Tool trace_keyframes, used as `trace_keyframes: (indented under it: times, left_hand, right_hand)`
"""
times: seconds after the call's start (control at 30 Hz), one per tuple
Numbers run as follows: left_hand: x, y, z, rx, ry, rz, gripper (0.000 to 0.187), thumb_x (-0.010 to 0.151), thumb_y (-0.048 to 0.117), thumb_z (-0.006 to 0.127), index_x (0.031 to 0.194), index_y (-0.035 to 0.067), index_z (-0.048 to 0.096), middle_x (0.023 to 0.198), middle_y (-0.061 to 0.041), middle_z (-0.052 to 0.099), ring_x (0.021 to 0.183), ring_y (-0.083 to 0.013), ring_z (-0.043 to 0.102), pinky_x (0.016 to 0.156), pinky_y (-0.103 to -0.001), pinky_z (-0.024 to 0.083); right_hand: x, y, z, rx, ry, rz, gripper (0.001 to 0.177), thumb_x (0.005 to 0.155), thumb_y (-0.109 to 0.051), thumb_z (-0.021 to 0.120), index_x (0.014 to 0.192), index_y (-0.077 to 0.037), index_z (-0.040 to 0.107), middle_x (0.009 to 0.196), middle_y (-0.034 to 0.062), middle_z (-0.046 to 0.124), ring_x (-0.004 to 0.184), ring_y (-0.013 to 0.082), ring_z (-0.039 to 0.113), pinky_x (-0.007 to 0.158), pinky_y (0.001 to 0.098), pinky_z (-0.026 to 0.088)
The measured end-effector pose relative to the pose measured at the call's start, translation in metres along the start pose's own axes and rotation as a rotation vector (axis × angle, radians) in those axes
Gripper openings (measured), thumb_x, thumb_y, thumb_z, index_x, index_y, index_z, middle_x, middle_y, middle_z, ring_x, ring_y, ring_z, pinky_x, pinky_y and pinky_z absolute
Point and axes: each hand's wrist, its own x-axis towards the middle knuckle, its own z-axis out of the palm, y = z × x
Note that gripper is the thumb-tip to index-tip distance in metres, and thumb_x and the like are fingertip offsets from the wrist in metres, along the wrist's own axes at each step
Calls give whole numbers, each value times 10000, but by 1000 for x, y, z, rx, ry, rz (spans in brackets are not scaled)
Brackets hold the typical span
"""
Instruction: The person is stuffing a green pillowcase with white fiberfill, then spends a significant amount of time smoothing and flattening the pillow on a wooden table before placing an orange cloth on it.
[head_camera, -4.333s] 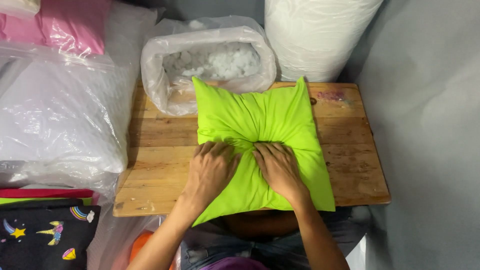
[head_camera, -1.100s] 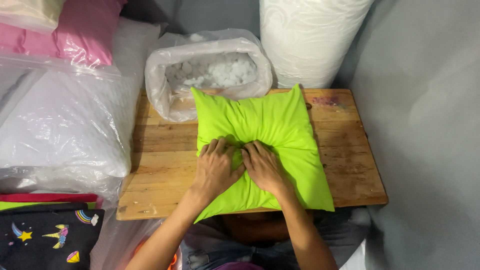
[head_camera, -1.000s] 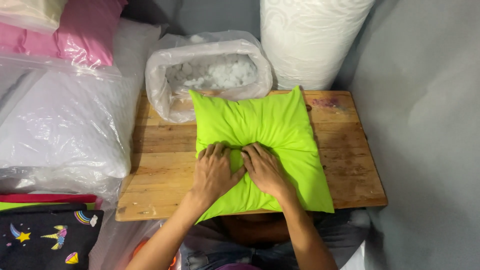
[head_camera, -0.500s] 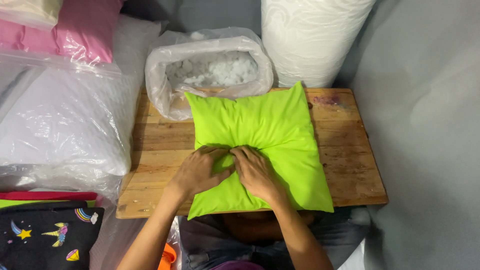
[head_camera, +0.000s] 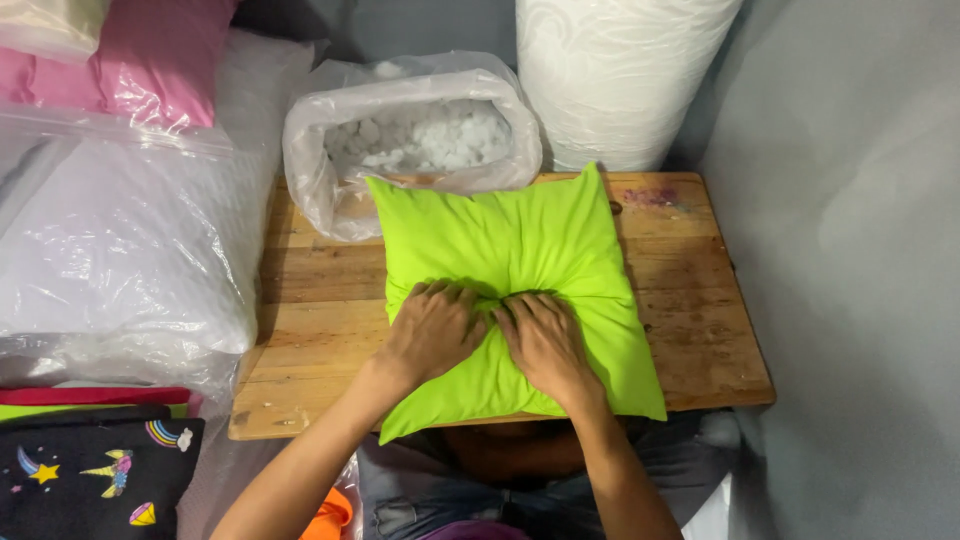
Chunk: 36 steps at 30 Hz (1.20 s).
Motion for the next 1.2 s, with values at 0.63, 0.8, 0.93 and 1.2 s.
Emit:
trace_keyframes:
  times: [0.63,0.8,0.93,1.2]
  left_hand:
    - [49,43,-5,-266,-23,212,397,982,272,510,1201,12,715,1178,-220,725,1108,-389,703,908,-463,580]
    - [55,60,33,-34,-11,281,433,1029,306,409,1225,73,717,1196,-140,736,1148,-320,694,959,-429,543]
    - [56,63,37,67,-65,250,480,1028,322,339,1234,107,715,1239,-92,730,1226,-289,652,1024,-432,477]
    - [33,46,18,-12,284,184,362,974,371,560,1064,86,765,1045,-136,753,1048,-317,713,892,-428,544]
  right_hand:
    - [-16,51,-24,261,-150,237,385,1117,-299,445,1129,-33,725,985,174,719,983,373,703,846,500,552]
    - [-10,61,-38,346,-67,255,338,1098,-247,487,1099,-22,740,991,152,726,951,357,709,830,470,556]
    - [-24,77,-27,-40,57,191,269,1052,-321,597,1031,-100,750,995,57,678,984,273,654,839,430,509]
    - [-27,97,-26,272,-71,360,378,1096,-340,515,1145,-22,714,1066,181,704,1054,413,686,890,527,561]
